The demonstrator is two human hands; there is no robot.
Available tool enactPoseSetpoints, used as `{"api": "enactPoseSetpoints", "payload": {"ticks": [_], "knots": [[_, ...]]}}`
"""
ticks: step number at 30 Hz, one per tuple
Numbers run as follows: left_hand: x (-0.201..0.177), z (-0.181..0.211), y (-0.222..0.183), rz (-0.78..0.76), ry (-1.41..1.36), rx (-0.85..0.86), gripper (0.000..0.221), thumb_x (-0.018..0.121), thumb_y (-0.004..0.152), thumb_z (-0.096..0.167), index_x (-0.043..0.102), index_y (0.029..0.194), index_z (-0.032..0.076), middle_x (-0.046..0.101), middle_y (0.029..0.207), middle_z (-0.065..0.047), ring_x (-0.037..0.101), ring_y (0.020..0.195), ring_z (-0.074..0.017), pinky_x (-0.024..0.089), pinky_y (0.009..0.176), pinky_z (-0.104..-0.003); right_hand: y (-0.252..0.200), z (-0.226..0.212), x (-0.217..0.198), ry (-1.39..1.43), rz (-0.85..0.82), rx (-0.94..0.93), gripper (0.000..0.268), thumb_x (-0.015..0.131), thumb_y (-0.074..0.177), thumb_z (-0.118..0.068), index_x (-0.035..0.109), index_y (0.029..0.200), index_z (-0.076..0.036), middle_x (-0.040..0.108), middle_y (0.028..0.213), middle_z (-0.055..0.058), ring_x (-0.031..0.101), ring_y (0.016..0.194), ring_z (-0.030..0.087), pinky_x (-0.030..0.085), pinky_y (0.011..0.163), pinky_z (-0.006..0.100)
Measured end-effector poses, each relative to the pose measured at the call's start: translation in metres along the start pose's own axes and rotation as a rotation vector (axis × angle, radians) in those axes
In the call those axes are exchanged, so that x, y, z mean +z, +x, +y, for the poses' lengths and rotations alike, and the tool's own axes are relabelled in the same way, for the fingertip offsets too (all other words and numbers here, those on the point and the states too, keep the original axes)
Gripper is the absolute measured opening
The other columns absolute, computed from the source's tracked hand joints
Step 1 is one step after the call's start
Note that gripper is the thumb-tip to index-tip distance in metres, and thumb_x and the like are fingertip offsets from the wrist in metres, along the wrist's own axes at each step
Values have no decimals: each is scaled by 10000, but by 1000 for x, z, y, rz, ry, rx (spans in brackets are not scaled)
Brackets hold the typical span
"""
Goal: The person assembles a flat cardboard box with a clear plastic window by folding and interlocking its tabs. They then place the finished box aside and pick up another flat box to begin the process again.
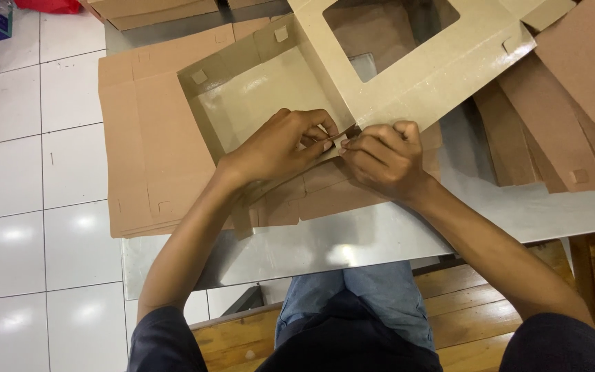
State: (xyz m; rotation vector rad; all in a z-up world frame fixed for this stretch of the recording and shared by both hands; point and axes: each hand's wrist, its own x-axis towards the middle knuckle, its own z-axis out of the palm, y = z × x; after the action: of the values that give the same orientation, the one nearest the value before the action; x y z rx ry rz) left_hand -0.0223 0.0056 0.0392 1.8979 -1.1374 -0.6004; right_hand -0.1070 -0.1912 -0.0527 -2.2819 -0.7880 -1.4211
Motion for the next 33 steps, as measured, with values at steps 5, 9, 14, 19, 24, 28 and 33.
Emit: {"api": "enactPoseSetpoints", "payload": {"ticks": [5, 9, 14, 19, 24, 28, 33], "knots": [[-1, -2, 2, -1, -32, 43, 169, 621, 881, 27, 711, 1021, 2, 776, 918, -217, 783, 838, -381, 604, 716, -513, 6, -1, -1, -10, -16, -9, 261, 775, 917, -51, 672, 697, -145, 707, 869, -27, 636, 897, 192, 333, 848, 389], [6, -33, 8, 49, -150, 14, 172, 593, 958, 113, 745, 940, 34, 761, 824, -160, 761, 791, -281, 613, 706, -460, 11, -4, -1, -46, -88, 106, 208, 853, 840, -57, 701, 742, -160, 735, 1006, -19, 652, 1054, 213, 356, 972, 431], [16, -47, 13, 92, -278, -41, 123, 665, 882, 40, 755, 961, 8, 745, 807, -138, 727, 710, -197, 613, 616, -335, 11, -4, -7, -3, -191, 171, 154, 832, 806, -48, 720, 810, -154, 727, 971, -21, 649, 1029, 202, 364, 997, 435], [18, -52, 13, 81, -335, -76, 181, 729, 830, 24, 746, 1006, -13, 740, 824, -140, 722, 724, -188, 616, 611, -323, 6, -3, -7, 28, -231, 202, 195, 824, 780, -42, 716, 915, -131, 701, 941, 1, 637, 1007, 222, 376, 987, 443], [22, -61, 13, 142, -334, -153, 392, 812, 804, 94, 592, 1116, 3, 743, 838, -157, 709, 720, -188, 598, 627, -311, 2, -3, -7, 42, -302, 203, 270, 819, 770, -86, 704, 1008, -144, 674, 948, 2, 591, 1015, 230, 373, 1043, 467], [20, -59, 14, 160, -346, -174, 449, 843, 800, 133, 524, 1099, 32, 747, 832, -165, 714, 713, -195, 588, 620, -308, 10, -6, -11, 56, -360, 215, 338, 836, 765, -90, 691, 1068, -122, 678, 963, 23, 578, 1025, 247, 346, 1084, 498], [26, -61, 13, 182, -351, -148, 447, 796, 821, 100, 445, 1094, 54, 743, 795, -167, 704, 675, -194, 569, 605, -296, 8, -6, -14, 81, -412, 207, 352, 822, 763, -64, 694, 1087, -117, 676, 896, 23, 561, 938, 232, 306, 1125, 522]]}}
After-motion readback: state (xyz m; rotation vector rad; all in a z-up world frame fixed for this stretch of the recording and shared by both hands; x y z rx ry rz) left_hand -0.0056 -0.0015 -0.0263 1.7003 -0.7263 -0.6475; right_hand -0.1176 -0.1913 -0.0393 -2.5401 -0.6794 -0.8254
